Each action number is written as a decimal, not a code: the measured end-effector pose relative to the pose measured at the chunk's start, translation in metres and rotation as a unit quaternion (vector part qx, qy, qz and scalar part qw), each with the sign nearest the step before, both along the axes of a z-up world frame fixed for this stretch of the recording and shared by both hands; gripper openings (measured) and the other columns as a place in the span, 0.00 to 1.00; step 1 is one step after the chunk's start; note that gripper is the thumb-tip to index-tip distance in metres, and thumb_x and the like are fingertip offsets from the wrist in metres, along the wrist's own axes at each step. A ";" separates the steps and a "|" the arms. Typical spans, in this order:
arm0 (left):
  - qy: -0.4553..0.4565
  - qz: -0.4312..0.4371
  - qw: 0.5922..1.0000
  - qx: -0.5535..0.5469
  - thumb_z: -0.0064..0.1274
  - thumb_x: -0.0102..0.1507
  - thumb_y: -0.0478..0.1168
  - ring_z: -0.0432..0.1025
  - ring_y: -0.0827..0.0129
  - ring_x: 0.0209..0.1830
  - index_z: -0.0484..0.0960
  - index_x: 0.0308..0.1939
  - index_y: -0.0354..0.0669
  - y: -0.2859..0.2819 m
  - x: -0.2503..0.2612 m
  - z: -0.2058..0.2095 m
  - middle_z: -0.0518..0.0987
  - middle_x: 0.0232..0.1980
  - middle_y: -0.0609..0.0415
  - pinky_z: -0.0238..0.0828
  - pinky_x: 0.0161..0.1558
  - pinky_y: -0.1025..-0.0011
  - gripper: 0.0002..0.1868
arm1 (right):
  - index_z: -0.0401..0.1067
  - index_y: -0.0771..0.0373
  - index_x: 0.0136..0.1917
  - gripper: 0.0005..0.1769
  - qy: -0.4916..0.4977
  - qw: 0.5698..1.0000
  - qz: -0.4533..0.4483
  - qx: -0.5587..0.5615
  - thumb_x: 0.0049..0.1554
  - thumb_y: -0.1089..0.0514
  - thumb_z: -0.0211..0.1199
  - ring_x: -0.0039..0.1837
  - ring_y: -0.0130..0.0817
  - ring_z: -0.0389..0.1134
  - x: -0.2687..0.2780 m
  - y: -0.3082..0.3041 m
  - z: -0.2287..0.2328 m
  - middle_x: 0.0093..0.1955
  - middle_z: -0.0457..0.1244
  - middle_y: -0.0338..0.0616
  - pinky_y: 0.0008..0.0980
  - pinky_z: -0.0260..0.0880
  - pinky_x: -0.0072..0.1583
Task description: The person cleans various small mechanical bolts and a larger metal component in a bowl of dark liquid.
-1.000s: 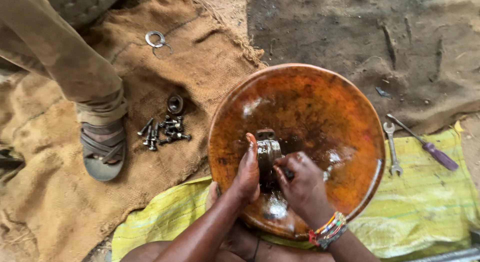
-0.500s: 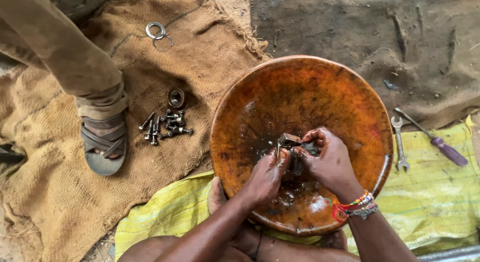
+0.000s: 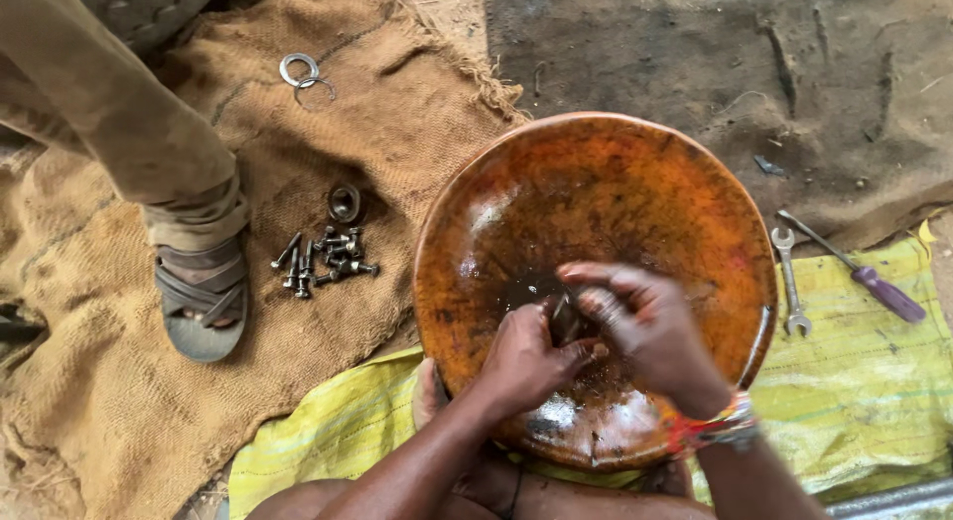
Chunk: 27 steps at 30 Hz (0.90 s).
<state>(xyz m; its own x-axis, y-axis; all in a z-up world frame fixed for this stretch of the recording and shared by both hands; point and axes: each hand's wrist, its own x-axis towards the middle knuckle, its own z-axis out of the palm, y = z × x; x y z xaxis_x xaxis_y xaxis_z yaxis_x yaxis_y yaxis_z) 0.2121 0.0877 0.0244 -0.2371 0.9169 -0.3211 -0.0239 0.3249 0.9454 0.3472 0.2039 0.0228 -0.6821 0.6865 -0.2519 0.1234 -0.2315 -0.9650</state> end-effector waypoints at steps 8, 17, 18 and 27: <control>0.330 -0.179 0.916 -0.142 0.56 0.64 0.43 0.72 0.57 0.21 0.79 0.44 0.37 0.000 0.000 -0.007 0.79 0.23 0.48 0.75 0.38 0.50 0.12 | 0.81 0.69 0.56 0.13 -0.182 0.977 0.048 0.100 0.61 0.65 0.60 0.45 0.23 0.71 -0.004 -0.005 -0.007 0.46 0.75 0.42 0.26 0.73 0.46; 0.387 -0.155 0.904 -0.090 0.55 0.62 0.42 0.75 0.53 0.25 0.81 0.34 0.40 -0.006 0.001 -0.016 0.79 0.25 0.45 0.72 0.51 0.49 0.08 | 0.77 0.71 0.58 0.16 -0.033 0.995 0.066 0.062 0.56 0.68 0.63 0.62 0.25 0.70 0.002 -0.013 -0.019 0.61 0.71 0.43 0.25 0.68 0.64; 0.394 -0.182 0.893 -0.116 0.53 0.61 0.39 0.75 0.56 0.22 0.80 0.33 0.41 -0.006 -0.001 -0.018 0.79 0.24 0.47 0.71 0.55 0.49 0.06 | 0.78 0.70 0.57 0.16 -0.040 0.998 0.051 0.009 0.55 0.69 0.64 0.59 0.25 0.71 0.000 -0.015 -0.024 0.59 0.72 0.44 0.26 0.71 0.61; 0.447 -0.229 0.852 -0.146 0.48 0.60 0.32 0.73 0.64 0.20 0.82 0.35 0.41 -0.001 0.008 -0.027 0.79 0.22 0.51 0.60 0.70 0.43 0.06 | 0.78 0.71 0.55 0.12 -0.014 0.996 -0.076 0.050 0.59 0.72 0.59 0.51 0.27 0.70 -0.007 -0.032 -0.055 0.50 0.72 0.45 0.26 0.72 0.55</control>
<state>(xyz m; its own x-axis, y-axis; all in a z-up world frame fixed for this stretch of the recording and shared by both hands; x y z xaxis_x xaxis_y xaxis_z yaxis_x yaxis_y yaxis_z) 0.2201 0.0869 -0.0025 -0.1460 0.8907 -0.4305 0.8560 0.3319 0.3964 0.3402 0.1722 -0.0326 -0.5617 0.8044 -0.1936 0.1205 -0.1520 -0.9810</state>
